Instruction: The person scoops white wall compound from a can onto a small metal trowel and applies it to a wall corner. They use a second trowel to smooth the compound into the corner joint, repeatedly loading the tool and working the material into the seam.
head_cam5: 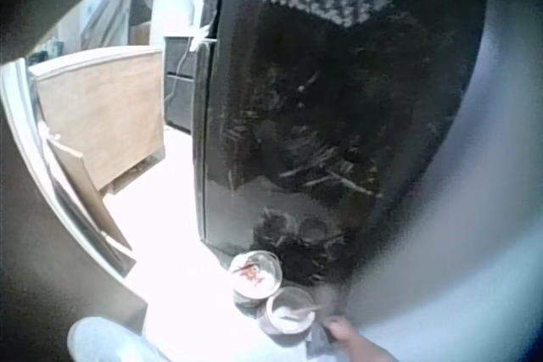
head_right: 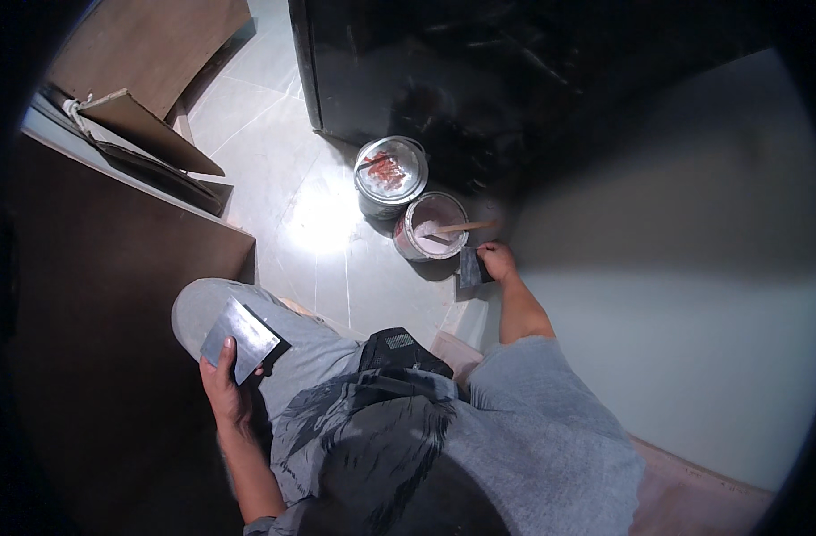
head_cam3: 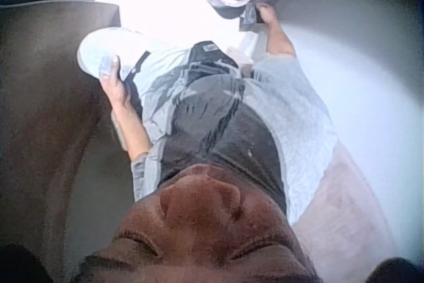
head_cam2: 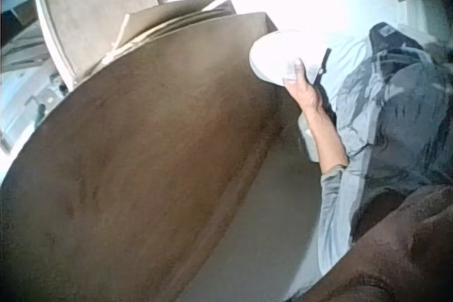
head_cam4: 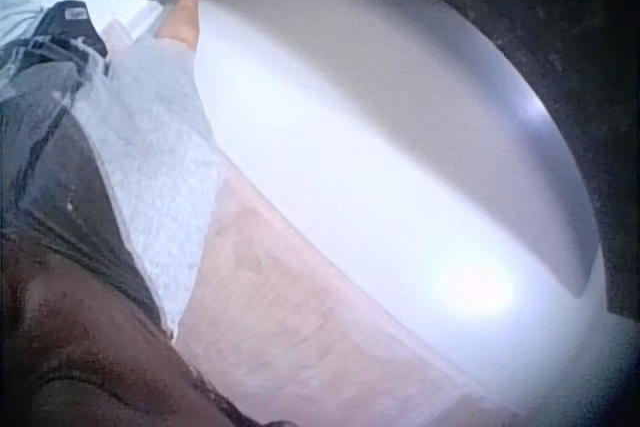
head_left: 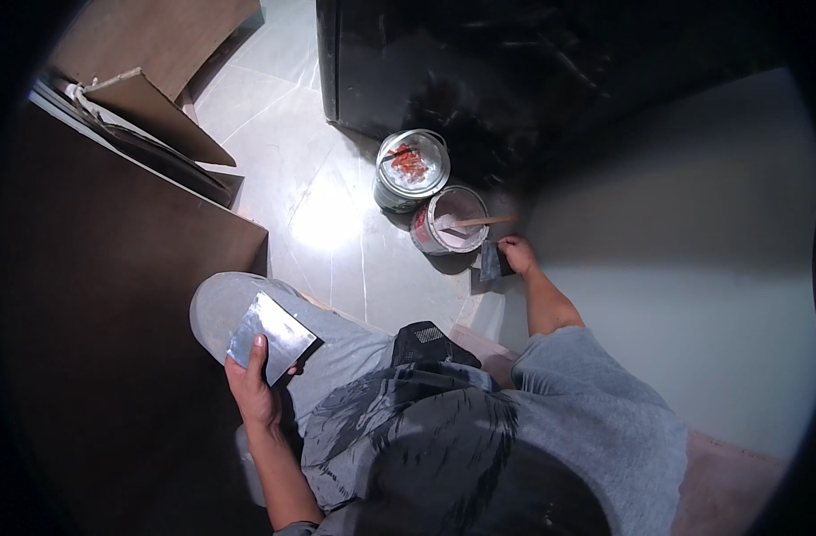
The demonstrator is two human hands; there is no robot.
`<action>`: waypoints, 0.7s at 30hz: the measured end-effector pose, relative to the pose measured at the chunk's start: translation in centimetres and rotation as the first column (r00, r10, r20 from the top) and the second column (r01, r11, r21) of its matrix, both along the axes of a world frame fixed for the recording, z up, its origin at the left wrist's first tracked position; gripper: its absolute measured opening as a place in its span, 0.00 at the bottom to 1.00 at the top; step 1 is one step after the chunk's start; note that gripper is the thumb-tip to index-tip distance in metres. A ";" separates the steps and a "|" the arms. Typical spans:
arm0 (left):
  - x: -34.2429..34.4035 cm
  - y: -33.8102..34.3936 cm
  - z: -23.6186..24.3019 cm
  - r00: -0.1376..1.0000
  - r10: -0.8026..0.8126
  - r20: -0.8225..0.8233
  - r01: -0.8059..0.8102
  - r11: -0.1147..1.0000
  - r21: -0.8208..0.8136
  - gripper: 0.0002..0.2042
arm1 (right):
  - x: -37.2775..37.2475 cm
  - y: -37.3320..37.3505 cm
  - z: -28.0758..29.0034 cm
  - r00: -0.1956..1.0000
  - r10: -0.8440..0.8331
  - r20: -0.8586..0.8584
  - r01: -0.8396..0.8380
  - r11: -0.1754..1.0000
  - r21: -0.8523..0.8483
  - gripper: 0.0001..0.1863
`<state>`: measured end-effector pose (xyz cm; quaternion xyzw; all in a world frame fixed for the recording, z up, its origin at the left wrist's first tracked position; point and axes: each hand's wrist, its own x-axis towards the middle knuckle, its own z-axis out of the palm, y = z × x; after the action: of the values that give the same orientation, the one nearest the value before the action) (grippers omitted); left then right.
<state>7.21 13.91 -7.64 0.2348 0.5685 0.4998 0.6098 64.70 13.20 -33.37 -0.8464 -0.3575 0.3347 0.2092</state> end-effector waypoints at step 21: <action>0.2 0.1 0.0 0.998 -0.019 -0.064 0.020 1.000 0.016 0.13 | 0.3 0.0 -0.9 0.956 0.214 0.203 -0.176 0.966 -0.190 0.12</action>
<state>7.46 14.05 -7.68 0.2614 0.5813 0.4908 0.5940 64.97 13.17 -34.25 -0.8536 -0.4307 0.2866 0.0611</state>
